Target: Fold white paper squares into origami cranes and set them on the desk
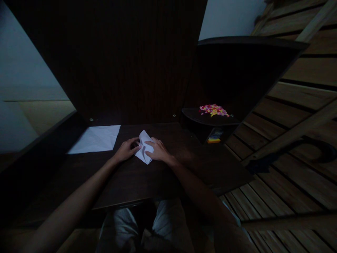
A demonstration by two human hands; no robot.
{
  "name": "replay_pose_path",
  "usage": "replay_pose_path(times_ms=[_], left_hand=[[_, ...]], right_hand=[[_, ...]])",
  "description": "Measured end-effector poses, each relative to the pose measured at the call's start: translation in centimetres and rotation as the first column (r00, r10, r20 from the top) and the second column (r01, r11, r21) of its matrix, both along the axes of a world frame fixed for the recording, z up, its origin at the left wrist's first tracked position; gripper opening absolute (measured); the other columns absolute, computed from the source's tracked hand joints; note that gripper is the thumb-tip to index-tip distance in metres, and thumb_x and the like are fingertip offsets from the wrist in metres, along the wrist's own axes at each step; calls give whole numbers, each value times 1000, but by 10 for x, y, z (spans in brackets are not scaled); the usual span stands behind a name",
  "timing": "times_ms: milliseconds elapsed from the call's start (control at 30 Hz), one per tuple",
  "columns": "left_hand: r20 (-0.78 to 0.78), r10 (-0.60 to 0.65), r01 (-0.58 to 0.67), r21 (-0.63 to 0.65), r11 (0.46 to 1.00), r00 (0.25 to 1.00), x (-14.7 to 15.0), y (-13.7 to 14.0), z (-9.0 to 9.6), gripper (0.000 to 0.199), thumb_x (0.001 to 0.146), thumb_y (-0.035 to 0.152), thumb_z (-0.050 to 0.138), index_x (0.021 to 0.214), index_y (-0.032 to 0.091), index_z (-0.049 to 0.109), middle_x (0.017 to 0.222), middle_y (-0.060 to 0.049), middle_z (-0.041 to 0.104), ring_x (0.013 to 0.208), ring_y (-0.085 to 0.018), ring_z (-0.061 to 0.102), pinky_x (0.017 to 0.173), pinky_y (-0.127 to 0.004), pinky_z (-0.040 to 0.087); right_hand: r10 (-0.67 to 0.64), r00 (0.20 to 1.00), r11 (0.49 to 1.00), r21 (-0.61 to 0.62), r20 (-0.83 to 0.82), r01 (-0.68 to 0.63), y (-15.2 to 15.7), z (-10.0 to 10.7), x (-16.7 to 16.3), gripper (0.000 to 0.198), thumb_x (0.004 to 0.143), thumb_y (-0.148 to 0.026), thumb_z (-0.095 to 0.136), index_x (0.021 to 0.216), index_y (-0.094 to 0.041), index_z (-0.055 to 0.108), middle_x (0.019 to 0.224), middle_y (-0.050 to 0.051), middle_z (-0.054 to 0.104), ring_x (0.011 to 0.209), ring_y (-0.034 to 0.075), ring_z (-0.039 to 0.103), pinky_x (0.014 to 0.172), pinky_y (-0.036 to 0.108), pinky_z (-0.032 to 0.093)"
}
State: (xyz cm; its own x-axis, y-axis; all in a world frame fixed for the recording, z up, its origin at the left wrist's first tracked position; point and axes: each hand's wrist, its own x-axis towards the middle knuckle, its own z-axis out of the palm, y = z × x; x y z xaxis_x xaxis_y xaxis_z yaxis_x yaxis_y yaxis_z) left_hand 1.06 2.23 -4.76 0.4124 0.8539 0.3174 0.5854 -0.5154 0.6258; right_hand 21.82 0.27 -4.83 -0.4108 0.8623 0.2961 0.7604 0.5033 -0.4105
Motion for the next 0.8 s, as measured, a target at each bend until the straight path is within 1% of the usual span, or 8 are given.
replay_pose_path(times_ms=[200, 333, 400, 467, 567, 633, 700, 800], left_hand=[[-82, 53, -49, 54, 997, 995, 7, -3, -4, 57, 79, 36, 58, 131, 15, 44, 103, -9, 64, 90, -23, 57, 85, -38, 46], [-59, 64, -60, 61, 996, 996, 8, -6, -4, 58, 79, 32, 58, 131, 16, 38, 106, -9, 60, 90, -22, 57, 84, -37, 46], [-29, 53, -50, 71, 996, 998, 8, -8, -3, 52, 79, 31, 58, 126, 16, 40, 107, -9, 58, 85, -20, 58, 81, -35, 47], [-18, 14, -13, 99, 995, 1000, 8, -9, -2, 38, 80, 29, 56, 115, 17, 47, 105, -8, 56, 82, -18, 57, 81, -34, 47], [-38, -70, 75, 135, 988, 997, 7, -8, -1, 21, 83, 27, 52, 102, 18, 56, 102, -7, 55, 91, -19, 56, 86, -34, 45], [-63, -94, 101, 127, 987, 994, 6, -8, -1, 21, 84, 28, 52, 101, 19, 59, 105, -8, 56, 98, -21, 55, 91, -35, 43], [-92, -93, 104, 126, 987, 991, 6, -7, -1, 26, 83, 29, 53, 105, 19, 60, 109, -9, 56, 103, -23, 53, 95, -38, 41], [-137, -82, 103, 157, 982, 987, 5, -7, -2, 33, 83, 33, 54, 111, 17, 61, 117, -11, 54, 108, -26, 50, 98, -42, 39]], right_hand=[[14, 1000, 1000, -22, -9, -14, 0, 0, 2, 48, 77, -27, 64, 124, -22, 58, 125, 11, 55, 116, 26, 50, 100, 42, 36], [8, 999, 1000, -25, -34, -9, 1, -2, 4, 45, 82, -38, 59, 125, -22, 57, 130, 11, 52, 120, 27, 48, 101, 43, 35], [10, 999, 999, -32, -31, -11, 0, -1, 4, 51, 80, -44, 61, 126, -21, 56, 132, 13, 49, 123, 28, 46, 102, 44, 35], [17, 1000, 999, -44, -22, -18, 0, 0, 5, 58, 76, -44, 66, 127, -20, 55, 133, 14, 48, 123, 29, 46, 102, 44, 35], [49, 998, 997, -52, -33, -51, 0, 4, 6, 63, 72, -39, 70, 128, -18, 54, 131, 15, 48, 119, 28, 48, 101, 43, 37], [75, 996, 995, -60, -55, -78, 0, 5, 7, 66, 71, -39, 71, 130, -17, 52, 131, 15, 47, 118, 27, 49, 101, 41, 37], [93, 992, 993, -68, -83, -98, 1, 6, 9, 72, 70, -40, 71, 134, -17, 47, 134, 15, 44, 120, 27, 47, 102, 41, 37], [123, 983, 989, -62, -136, -132, 1, 5, 10, 83, 67, -40, 73, 139, -19, 39, 138, 14, 39, 124, 27, 44, 103, 41, 36]])
